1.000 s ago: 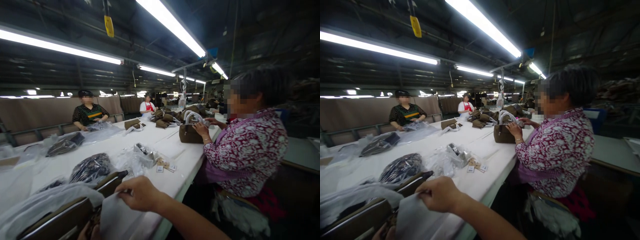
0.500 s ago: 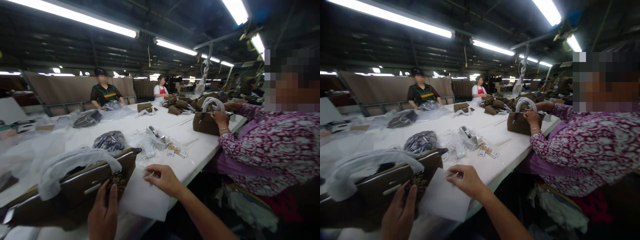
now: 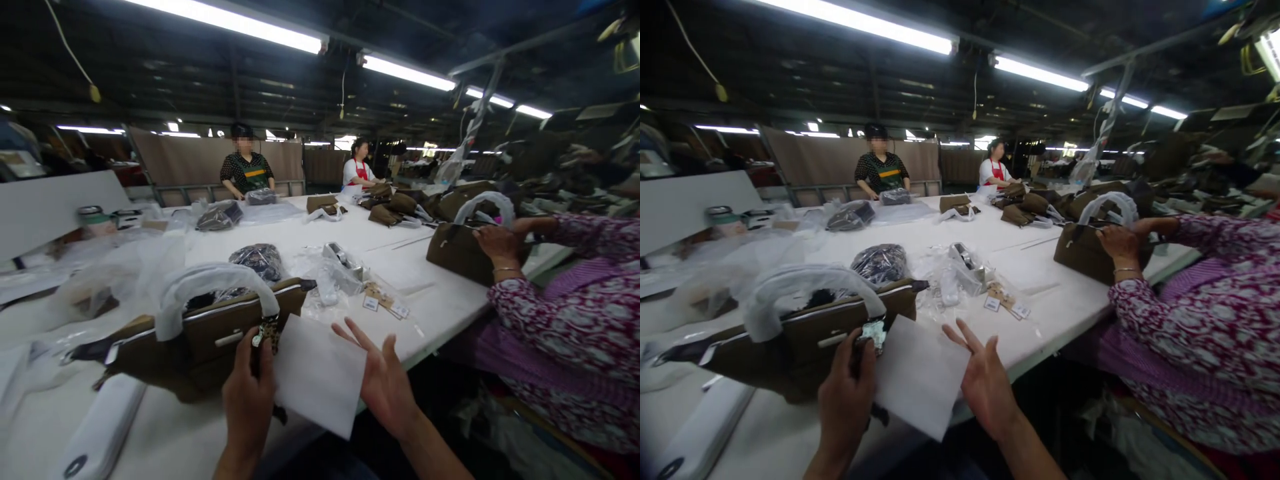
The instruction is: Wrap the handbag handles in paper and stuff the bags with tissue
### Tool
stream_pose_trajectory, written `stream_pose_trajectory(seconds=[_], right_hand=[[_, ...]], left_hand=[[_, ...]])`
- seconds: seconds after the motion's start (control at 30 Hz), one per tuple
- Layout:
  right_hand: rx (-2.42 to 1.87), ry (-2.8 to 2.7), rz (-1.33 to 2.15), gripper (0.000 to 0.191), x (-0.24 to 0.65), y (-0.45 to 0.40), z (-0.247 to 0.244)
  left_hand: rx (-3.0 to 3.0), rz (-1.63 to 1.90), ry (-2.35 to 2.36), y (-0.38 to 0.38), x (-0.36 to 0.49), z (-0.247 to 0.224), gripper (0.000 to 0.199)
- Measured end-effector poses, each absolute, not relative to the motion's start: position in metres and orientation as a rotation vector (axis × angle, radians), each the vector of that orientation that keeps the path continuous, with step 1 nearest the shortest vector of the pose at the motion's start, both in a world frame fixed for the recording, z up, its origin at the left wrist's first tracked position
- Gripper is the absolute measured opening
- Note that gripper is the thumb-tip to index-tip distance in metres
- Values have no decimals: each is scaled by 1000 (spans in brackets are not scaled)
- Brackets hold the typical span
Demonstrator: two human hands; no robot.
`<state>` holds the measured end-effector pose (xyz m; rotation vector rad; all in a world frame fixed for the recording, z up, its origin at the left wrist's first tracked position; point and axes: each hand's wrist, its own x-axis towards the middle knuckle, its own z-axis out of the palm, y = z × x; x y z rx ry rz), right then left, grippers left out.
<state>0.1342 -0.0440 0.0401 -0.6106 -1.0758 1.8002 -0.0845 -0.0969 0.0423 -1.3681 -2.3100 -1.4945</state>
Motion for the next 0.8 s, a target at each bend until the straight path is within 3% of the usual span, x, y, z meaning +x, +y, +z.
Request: stream_pose_trajectory(seconds=[0.17,0.33,0.5,0.8], right_hand=[[-736,-1612,1584,90,144,-89,19],[-1043,-1618,1331,49,126,-84,27],[-989,-1586,1509,46,139,-59,23],[-738,-1526,1938,52,113,-47,18]], left_hand=[[-1367,-1495,-2370,-94,-76,42,44],[-1443,-1554,-2421,-96,-80,50,50],[-1465,-1804,-2730,-111,-99,73,61],[-1633,-2102,-2875,-129,-84,109,58]])
